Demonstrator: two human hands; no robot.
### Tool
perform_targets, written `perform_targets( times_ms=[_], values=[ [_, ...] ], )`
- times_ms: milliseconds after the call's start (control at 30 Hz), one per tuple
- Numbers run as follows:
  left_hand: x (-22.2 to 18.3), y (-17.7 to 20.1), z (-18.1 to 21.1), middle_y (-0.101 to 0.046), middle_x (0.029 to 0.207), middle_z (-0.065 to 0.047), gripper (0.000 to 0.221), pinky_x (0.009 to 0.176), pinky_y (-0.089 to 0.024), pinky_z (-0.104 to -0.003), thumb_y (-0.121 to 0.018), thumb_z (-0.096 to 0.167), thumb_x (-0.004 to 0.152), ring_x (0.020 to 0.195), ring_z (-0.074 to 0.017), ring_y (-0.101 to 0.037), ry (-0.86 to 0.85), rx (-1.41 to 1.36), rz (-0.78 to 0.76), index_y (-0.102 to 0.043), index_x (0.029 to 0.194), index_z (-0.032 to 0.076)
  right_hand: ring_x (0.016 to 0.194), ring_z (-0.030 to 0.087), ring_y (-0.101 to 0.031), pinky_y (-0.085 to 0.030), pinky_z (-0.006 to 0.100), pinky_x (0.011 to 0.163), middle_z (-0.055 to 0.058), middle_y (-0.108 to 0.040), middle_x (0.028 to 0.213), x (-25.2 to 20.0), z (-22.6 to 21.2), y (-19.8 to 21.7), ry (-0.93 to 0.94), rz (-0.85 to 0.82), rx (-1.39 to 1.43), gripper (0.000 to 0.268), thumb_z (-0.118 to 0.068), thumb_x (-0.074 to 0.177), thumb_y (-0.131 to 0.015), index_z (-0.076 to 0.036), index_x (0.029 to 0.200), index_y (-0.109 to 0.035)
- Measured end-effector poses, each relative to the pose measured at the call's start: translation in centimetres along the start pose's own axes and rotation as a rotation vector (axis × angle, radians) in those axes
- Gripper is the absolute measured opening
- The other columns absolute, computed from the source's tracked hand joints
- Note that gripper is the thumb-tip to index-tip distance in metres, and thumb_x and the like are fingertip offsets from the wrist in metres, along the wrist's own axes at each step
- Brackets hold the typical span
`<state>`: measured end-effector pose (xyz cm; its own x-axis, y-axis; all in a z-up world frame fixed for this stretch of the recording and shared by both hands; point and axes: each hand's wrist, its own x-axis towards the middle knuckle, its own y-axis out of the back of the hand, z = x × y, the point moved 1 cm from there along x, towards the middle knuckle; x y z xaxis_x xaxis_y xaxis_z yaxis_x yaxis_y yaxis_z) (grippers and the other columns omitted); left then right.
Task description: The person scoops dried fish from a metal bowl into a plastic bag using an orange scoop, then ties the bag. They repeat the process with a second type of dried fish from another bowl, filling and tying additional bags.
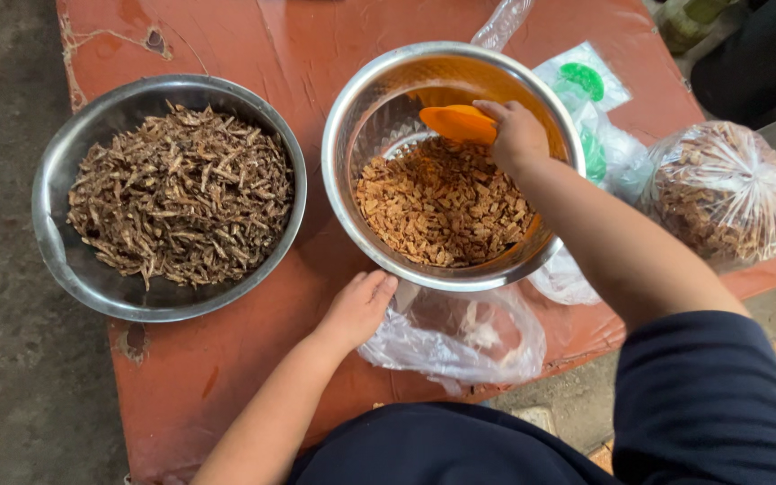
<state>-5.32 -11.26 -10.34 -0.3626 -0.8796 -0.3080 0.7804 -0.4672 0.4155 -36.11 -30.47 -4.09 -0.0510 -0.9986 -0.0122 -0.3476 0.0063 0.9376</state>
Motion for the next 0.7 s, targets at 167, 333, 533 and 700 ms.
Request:
perform_targets(
  times_ms=[167,333,533,700],
  values=[
    [0.3,-0.1,-0.6,-0.064,0.107,-0.018,0.045,0.09,-0.05,-0.045,-0.047,0.046,0.102,0.103,-0.0367,-0.063,0.014,0.004,0.002,-0.067,0.118,0.008,0.1,0.029,-0.067,-0.053,0.041,0.086,0.011,-0.072,0.111,1.6,2.9,1.2,-0.034,-0.094,-0.042,0.068,0.011,0.082,-0.06,-0.024,0.139,-0.064],
    [0.9,-0.3,-0.6,-0.065,0.104,-0.019,0.047,0.09,-0.051,-0.044,-0.048,0.048,0.103,0.1,-0.0368,-0.064,0.028,0.019,-0.006,-0.068,0.114,0.007,0.091,0.03,-0.07,-0.055,0.04,0.08,0.014,-0.074,0.102,3.1,6.1,-0.2,0.1,0.449,0.038,0.033,0.004,0.089,-0.063,-0.011,0.116,-0.075],
    [1.3,0.2,-0.3,-0.066,0.105,-0.02,0.046,0.091,-0.05,-0.045,-0.049,0.047,0.101,0.102,-0.0378,-0.063,-0.002,0.029,0.011,-0.068,0.119,0.009,0.093,0.032,-0.07,-0.055,0.042,0.082,0.014,-0.074,0.1,6.0,8.1,-3.7,-0.047,0.351,0.145,0.025,-0.003,0.093,-0.062,-0.009,0.114,-0.073],
    [1.4,0.2,-0.3,-0.066,0.108,-0.02,0.045,0.092,-0.051,-0.045,-0.051,0.047,0.102,0.104,-0.038,-0.064,0.021,0.05,0.007,-0.068,0.118,0.008,0.105,0.039,-0.065,-0.052,0.045,0.089,0.023,-0.068,0.119,7.6,11.8,-3.5,0.023,0.118,0.006,0.049,-0.012,0.09,-0.066,-0.011,0.139,-0.065]
  ],
)
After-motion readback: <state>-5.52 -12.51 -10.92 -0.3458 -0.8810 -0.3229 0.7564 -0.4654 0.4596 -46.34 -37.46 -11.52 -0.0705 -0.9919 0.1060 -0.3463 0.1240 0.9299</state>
